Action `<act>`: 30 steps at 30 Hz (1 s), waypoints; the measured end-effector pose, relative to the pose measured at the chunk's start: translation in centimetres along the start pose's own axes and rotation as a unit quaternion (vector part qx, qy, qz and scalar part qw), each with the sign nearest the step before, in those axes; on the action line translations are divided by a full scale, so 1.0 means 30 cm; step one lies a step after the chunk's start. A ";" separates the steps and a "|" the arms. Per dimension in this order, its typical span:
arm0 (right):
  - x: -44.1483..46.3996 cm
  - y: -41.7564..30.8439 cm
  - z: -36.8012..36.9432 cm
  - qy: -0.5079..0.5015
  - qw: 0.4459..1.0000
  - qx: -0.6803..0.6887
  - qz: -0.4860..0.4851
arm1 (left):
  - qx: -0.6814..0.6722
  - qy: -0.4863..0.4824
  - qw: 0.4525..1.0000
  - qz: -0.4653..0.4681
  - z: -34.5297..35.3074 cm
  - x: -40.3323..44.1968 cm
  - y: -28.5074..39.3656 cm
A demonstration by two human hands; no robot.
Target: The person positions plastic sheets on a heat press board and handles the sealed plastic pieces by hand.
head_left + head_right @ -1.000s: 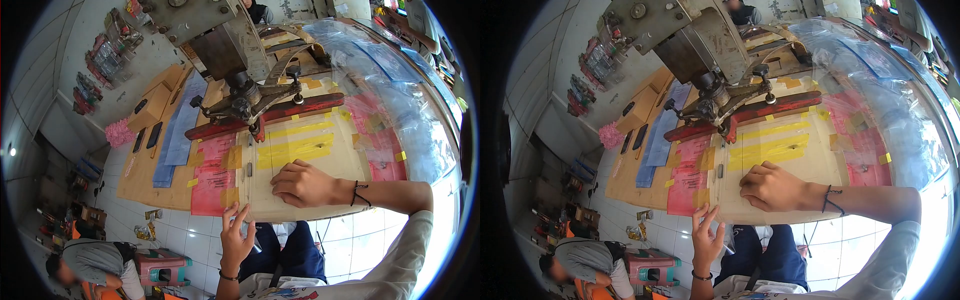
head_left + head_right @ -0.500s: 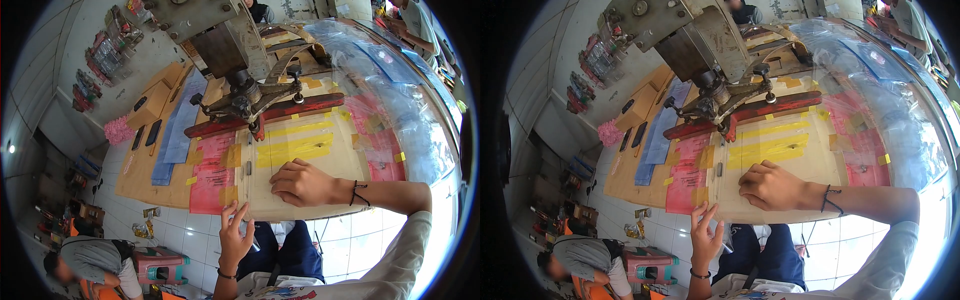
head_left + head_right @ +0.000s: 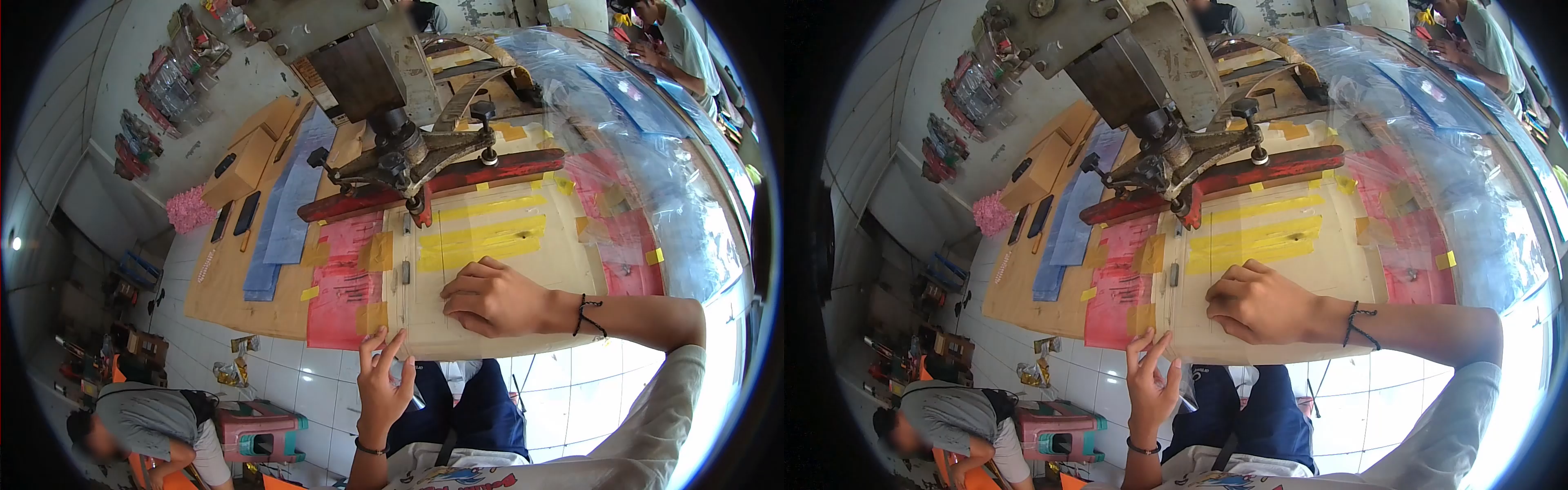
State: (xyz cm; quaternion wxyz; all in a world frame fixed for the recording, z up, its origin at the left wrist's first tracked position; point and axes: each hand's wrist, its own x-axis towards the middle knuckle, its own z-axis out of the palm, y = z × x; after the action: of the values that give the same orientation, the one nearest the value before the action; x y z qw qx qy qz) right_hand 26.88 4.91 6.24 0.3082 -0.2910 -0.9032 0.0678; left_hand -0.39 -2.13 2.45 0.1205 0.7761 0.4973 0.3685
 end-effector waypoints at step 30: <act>0.001 -0.005 -0.008 -0.005 1.000 -0.005 0.002 | 0.000 -0.005 1.000 -0.014 -0.006 0.002 0.019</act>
State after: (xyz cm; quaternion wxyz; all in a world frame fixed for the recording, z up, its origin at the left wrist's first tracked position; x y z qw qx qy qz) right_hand 26.92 4.78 6.49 0.3025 -0.2943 -0.9042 0.0658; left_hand -0.12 -2.37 2.92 0.1286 0.7709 0.5074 0.3629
